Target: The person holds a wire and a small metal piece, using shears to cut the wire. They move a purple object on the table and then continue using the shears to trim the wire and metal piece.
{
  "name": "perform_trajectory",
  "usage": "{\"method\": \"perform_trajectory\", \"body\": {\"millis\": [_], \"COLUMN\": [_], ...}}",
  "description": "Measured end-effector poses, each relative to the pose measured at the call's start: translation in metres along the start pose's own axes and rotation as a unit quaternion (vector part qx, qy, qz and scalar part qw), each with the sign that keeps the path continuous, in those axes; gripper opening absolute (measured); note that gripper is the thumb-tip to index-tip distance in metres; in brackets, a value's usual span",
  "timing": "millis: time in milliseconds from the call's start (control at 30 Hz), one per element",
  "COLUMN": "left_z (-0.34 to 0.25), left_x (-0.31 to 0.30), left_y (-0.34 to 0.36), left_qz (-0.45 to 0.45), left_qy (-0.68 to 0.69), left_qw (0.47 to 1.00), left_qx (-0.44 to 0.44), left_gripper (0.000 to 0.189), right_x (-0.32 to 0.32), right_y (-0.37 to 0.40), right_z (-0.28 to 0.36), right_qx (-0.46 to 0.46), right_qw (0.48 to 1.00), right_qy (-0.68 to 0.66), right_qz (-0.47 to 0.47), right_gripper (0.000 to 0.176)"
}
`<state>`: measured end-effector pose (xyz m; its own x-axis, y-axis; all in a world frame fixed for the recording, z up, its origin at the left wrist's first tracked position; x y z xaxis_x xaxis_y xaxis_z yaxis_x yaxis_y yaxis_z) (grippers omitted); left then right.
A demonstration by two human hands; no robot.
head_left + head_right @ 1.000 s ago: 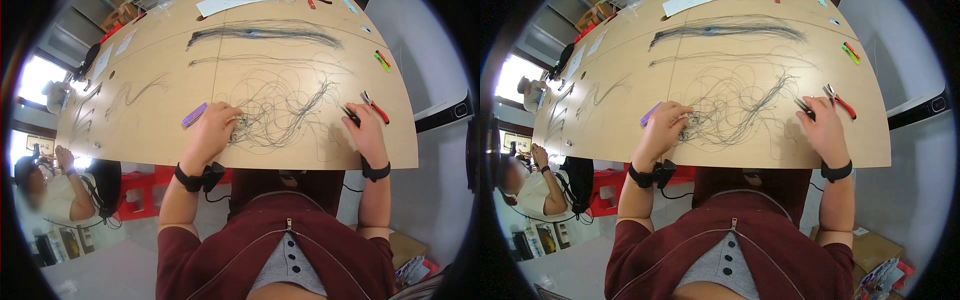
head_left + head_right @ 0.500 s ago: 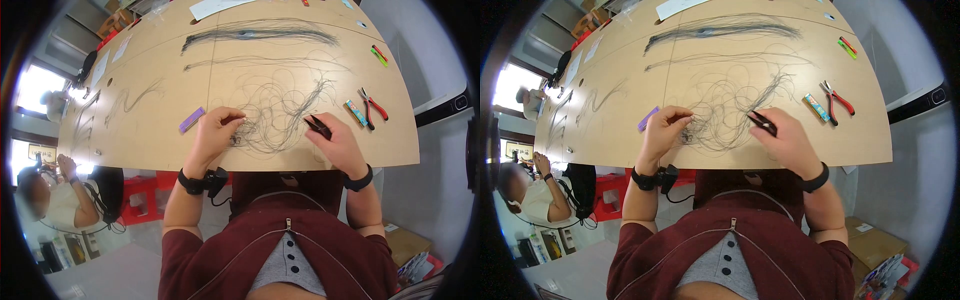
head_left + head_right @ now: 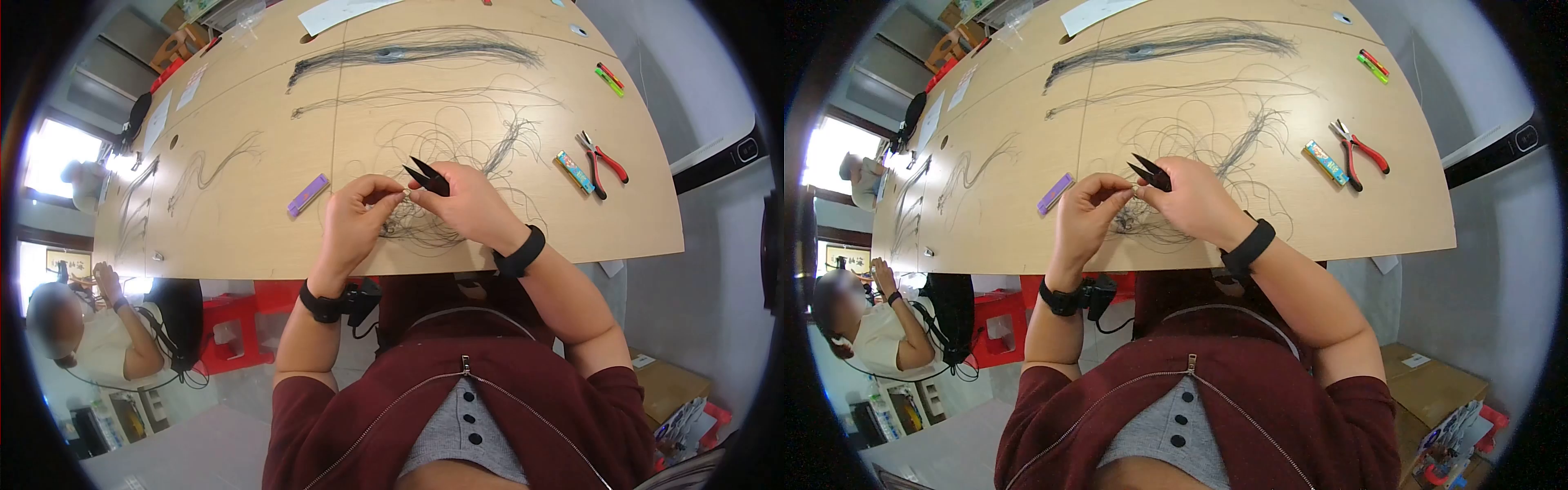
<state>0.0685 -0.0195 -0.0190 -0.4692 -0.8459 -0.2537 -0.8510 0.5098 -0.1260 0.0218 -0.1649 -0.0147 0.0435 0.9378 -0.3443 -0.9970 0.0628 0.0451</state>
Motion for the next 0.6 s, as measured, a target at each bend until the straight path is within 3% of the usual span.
{"method": "perform_trajectory", "body": {"millis": [167,400,600], "left_z": [0.002,0.002,-0.027], "left_x": [0.0,-0.014,-0.008], "left_y": [0.001,0.003,0.005], "left_qz": [0.001,-0.047,-0.059], "left_qy": [-0.019,-0.166,-0.146], "left_qw": [1.0,0.984,0.978], "left_qx": [0.015,0.047,0.136], "left_gripper": [0.008,0.011,0.009], "right_x": [0.005,-0.003,-0.002], "right_y": [-0.004,-0.006,-0.004], "right_z": [0.001,0.0,0.006], "right_qx": [-0.055,-0.028,-0.056], "right_qw": [0.998,0.998,0.997], "right_qy": [0.014,0.021,0.042], "right_qz": [-0.016,-0.043,-0.042], "right_gripper": [0.021,0.021,0.019]}}
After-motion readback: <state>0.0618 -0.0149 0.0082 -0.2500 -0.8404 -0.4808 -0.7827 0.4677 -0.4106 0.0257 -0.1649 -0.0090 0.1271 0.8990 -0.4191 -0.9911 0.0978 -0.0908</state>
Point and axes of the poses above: each hand's wrist, its own y-axis away from the middle knuckle, its own x-axis out of the palm, z = x × y, the point moved 5 cm from there along -y, towards the middle knuckle, and after that the axes turned 3 degrees about x, right-handed, at the moved point
